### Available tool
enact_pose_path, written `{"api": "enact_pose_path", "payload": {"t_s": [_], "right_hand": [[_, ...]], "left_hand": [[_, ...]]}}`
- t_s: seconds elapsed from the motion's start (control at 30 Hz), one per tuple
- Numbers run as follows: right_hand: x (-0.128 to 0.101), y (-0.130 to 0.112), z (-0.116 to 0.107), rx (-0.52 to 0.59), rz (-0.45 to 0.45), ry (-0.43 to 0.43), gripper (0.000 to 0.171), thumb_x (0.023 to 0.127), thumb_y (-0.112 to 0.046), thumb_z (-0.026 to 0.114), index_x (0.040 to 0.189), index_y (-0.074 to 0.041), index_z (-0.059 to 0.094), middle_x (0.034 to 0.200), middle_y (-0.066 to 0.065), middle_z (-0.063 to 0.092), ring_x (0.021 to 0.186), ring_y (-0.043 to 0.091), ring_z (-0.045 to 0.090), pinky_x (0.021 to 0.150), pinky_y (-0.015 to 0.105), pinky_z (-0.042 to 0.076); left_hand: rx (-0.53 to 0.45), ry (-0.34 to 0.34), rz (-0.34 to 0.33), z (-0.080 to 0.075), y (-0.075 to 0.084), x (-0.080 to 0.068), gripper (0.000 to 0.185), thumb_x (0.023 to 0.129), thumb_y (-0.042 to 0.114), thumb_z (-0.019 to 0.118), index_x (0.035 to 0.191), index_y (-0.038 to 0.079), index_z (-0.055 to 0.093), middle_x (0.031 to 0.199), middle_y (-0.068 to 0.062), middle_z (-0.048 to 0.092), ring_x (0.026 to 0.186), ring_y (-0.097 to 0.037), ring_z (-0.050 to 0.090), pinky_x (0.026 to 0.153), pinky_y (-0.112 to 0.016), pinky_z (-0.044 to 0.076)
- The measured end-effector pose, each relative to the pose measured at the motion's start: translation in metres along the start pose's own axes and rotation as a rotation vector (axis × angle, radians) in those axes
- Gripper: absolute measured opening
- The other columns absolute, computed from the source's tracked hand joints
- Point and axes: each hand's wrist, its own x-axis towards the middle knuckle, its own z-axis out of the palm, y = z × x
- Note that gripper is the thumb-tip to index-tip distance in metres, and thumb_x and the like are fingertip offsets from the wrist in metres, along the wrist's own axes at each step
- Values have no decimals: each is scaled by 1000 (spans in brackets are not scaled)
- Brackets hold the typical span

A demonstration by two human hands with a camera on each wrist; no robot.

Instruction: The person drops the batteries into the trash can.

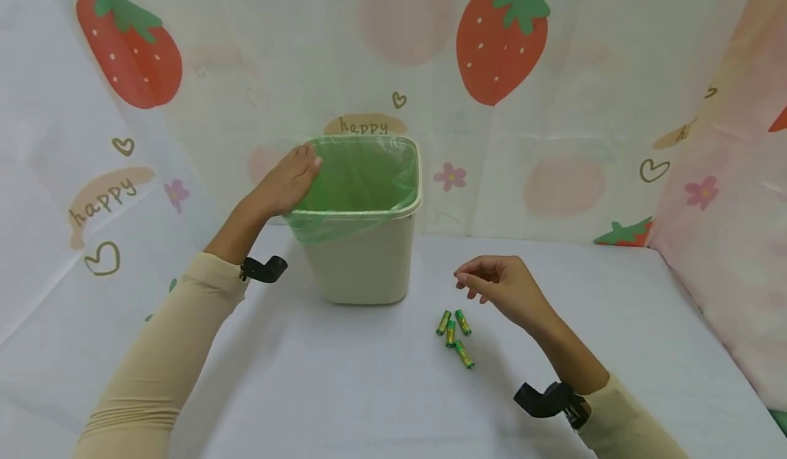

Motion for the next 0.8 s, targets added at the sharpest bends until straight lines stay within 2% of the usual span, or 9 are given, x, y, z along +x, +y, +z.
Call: {"api": "enact_pose_path", "payload": {"t_s": [0.27,0.53,0.8], "right_hand": [[-11,16,5,-11,37,-19,15,97,-23,72,103,-11,78,89,3,75,75,23,68,64,31,57],[-22,36,5,-35,72,1,17,96,-25,74,103,-10,78,89,4,73,75,21,68,63,30,57],[-29,48,8,-11,109,7,18,95,-25,74,102,-9,78,88,5,73,76,28,69,62,31,57]], "left_hand": [[10,7,5,0,-1,1,68,113,38,15,155,-14,2,165,-30,-3,154,-39,-7,125,-48,-1],[14,14,10,0,1,2,68,113,37,15,155,-15,3,165,-31,-3,154,-40,-6,125,-47,0],[13,3,-6,1,-3,2,69,113,40,14,156,-13,2,166,-29,-4,154,-39,-8,125,-48,-1]]}}
